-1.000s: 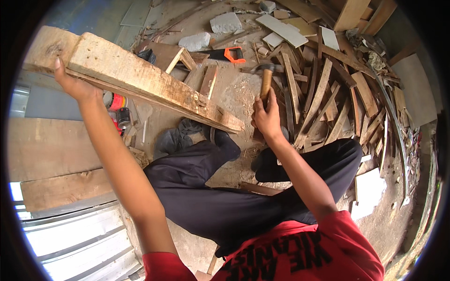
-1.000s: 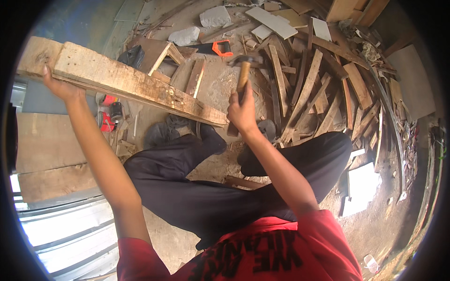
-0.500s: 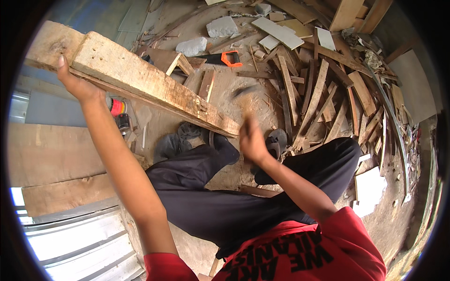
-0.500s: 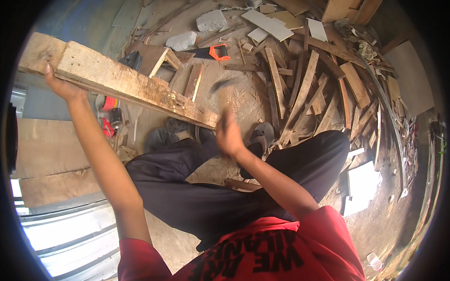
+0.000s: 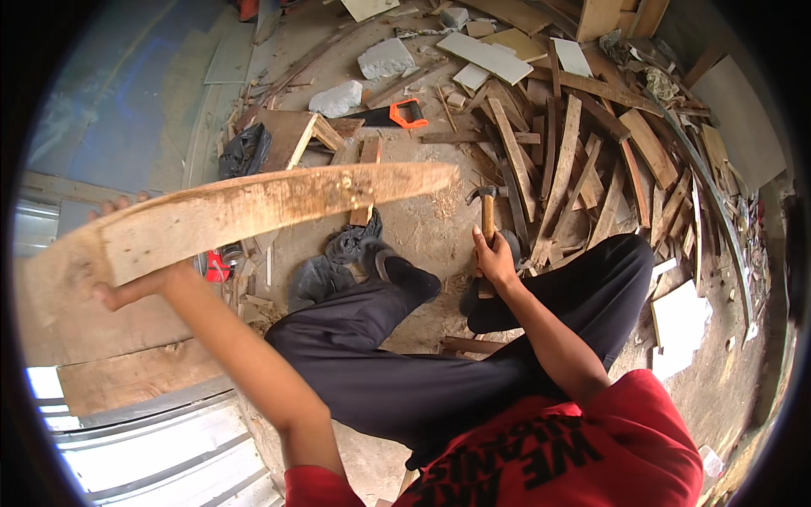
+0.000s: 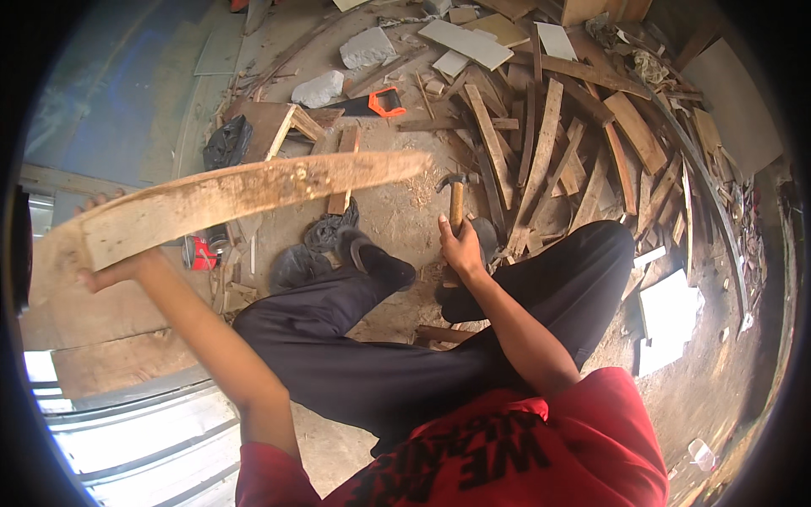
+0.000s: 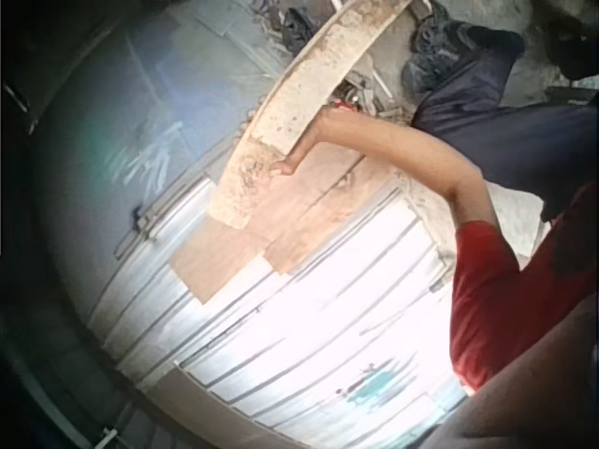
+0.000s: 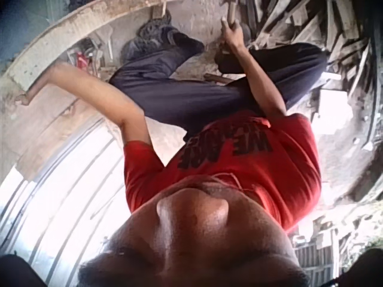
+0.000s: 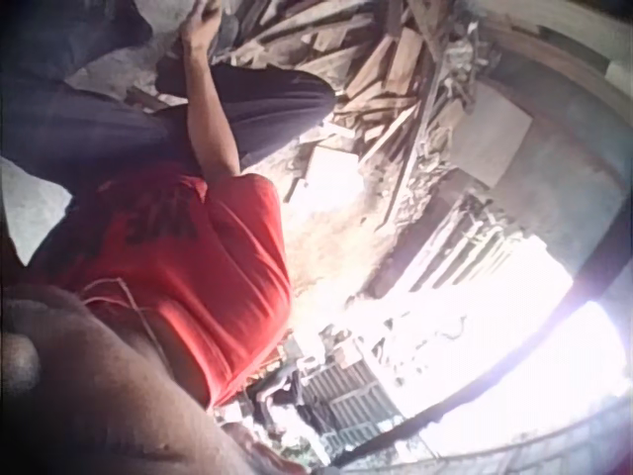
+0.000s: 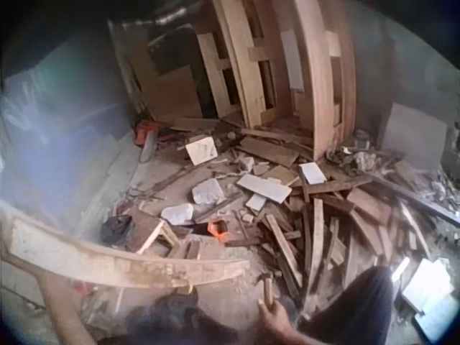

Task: The person holds a wooden plank and uses a hammer to drive nails into it. The person repeatedly positions nails and strikes them with the hammer while sitting on the floor.

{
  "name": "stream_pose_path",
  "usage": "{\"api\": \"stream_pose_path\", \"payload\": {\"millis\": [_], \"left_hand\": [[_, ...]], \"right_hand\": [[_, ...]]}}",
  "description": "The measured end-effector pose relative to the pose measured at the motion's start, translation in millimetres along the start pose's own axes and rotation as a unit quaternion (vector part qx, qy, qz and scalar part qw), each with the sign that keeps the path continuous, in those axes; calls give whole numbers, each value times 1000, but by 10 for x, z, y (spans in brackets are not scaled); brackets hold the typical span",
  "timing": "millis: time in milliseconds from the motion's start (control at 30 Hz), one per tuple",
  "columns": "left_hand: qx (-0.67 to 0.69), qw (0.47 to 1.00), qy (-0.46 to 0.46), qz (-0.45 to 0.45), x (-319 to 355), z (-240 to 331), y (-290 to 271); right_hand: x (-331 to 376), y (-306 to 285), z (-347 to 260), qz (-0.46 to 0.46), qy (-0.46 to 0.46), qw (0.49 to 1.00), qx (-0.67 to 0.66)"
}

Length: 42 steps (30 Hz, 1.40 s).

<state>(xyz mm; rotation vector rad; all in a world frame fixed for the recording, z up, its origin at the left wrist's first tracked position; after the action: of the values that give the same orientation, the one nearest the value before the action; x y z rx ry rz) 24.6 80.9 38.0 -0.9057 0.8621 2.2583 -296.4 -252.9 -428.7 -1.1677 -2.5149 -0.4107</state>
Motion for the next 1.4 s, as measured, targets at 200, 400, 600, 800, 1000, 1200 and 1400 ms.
{"api": "stream_pose_path", "payload": {"millis": [200,400,600,800,1000,1200,1400], "left_hand": [[-120,900,-81,410,1447,-1269,-969],[-62,845,-129,515,2621,-1474,-2214],[-43,787,-206,580,3168,-1941,-2427],[-25,708,-298,639,4065,-2146,-2987],[-27,609,-384,694,4663,-2190,-3092],[-571,563,-265,536,4111,-1509,-3226],[-555,707,-410,-157,3122,-3581,-1045]], "right_hand": [[-211,88,-99,21,-62,998,1],[-145,422,-438,2,-52,996,75],[-558,578,-344,19,-241,920,308],[-606,839,-63,3,-186,927,324],[-714,892,149,2,-167,923,346],[-767,1052,224,-27,-155,916,368],[-571,970,-118,-9,-213,915,343]]}}
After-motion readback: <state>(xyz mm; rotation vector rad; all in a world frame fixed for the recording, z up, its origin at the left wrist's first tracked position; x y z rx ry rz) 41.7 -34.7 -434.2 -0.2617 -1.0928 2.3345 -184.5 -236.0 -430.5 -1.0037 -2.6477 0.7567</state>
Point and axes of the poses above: each hand's wrist, its own x-axis away from the middle knuckle, its own y-axis out of the palm, z = x × y, the point moved 9 cm from there along -x, towards the middle knuckle, and after that the axes turned 4 degrees about -y, right-handed, at the moved point
